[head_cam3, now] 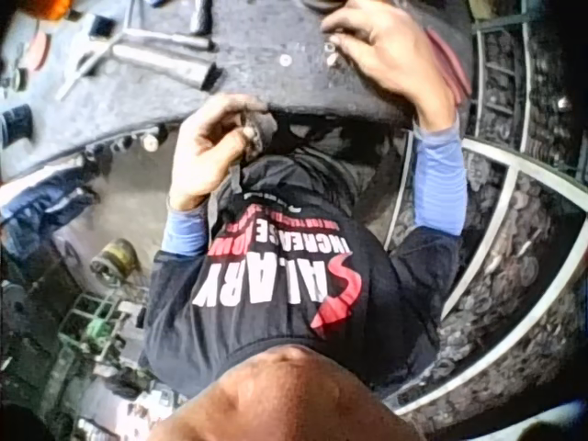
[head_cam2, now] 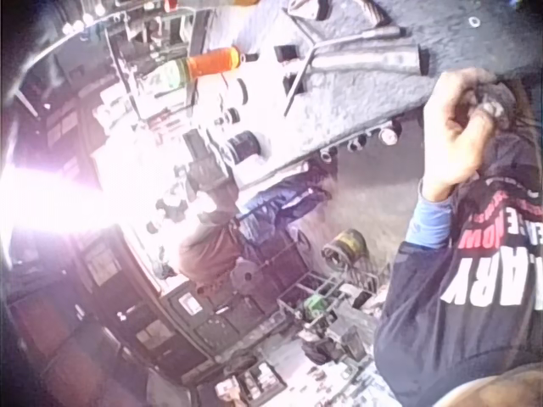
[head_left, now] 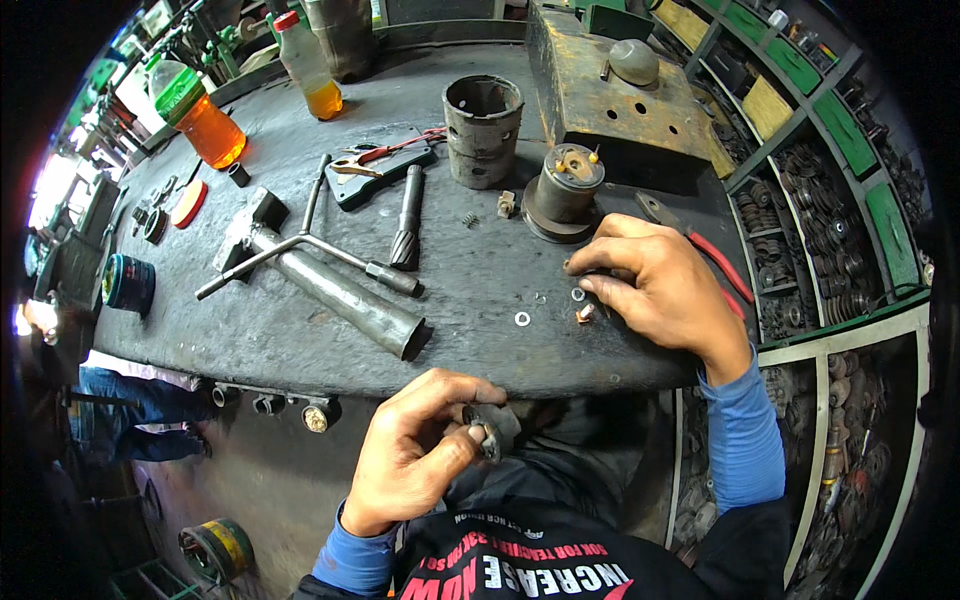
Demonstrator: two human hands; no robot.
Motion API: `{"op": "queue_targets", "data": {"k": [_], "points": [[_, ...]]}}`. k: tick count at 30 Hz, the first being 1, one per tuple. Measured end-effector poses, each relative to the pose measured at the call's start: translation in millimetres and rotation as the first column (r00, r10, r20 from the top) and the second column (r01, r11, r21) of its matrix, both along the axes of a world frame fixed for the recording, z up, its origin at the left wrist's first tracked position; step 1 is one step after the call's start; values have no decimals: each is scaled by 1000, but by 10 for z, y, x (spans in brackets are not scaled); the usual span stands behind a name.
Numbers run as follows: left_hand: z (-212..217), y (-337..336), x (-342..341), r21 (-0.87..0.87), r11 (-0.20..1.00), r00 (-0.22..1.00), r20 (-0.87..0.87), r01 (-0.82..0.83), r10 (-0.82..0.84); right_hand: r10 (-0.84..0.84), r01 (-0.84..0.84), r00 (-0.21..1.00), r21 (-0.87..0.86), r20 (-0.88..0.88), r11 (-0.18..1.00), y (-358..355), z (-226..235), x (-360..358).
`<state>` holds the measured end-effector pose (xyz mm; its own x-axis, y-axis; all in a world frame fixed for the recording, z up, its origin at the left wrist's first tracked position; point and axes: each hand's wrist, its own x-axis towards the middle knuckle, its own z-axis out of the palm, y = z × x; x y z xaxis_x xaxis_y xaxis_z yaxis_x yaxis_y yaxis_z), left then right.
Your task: The person assembles small mechanical components on a workbench, inserting pins and washers into a cylindrical housing and aligning parts by hand. They repeatedly pick up, insert, and adjust small metal pieces while seated at a cluttered workshop table.
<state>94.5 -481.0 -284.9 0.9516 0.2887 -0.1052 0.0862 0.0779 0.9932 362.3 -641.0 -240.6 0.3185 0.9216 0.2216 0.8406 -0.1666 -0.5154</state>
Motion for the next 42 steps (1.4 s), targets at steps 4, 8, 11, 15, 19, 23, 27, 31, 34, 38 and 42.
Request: {"op": "queue_targets", "data": {"k": [4, 8, 11, 15, 19, 23, 27, 31, 34, 38, 42], "points": [[151, -42, 5, -55, 994, 994, -61, -92, 88, 61, -61, 996, -12, 58, 998, 77, 31, -253], [174, -5, 59, -193, 966, 985, 1, -171, 174, 118, -117, 979, -14, 168, 993, 261, -60, -320], [95, 23, 21, -265, 946, 977, 57, -185, 207, 153, -153, 966, -14, 209, 988, 338, -101, -336], [137, 44, 0, -266, 946, 978, 44, -186, 204, 187, -172, 951, -81, 246, 982, 367, -105, -347], [117, 0, 72, -240, 935, 953, 87, -263, 290, 189, -182, 959, -54, 211, 982, 373, -136, -336], [29, -18, 89, -299, 912, 928, 157, -281, 338, 184, -194, 957, 25, 224, 981, 347, -57, -389], [-17, 18, 61, -252, 927, 899, 270, -279, 344, 134, -97, 948, 141, -287, 985, 138, 135, -646], [-118, 80, 104, -501, 853, 929, 229, -142, 290, -93, 254, 798, 192, -595, 948, -103, 18, -984], [-98, 90, 134, -635, 766, 952, 162, -102, 261, -3, 216, 837, 326, -547, 920, -129, -203, -997], [-157, 100, 161, -693, 718, 955, 167, -64, 246, -49, 337, 730, 297, -682, 893, -68, -302, -1135], [-161, 49, 187, -716, 697, 946, 205, -30, 252, -14, 365, 671, 314, -741, 876, -78, -404, -1302]]}}
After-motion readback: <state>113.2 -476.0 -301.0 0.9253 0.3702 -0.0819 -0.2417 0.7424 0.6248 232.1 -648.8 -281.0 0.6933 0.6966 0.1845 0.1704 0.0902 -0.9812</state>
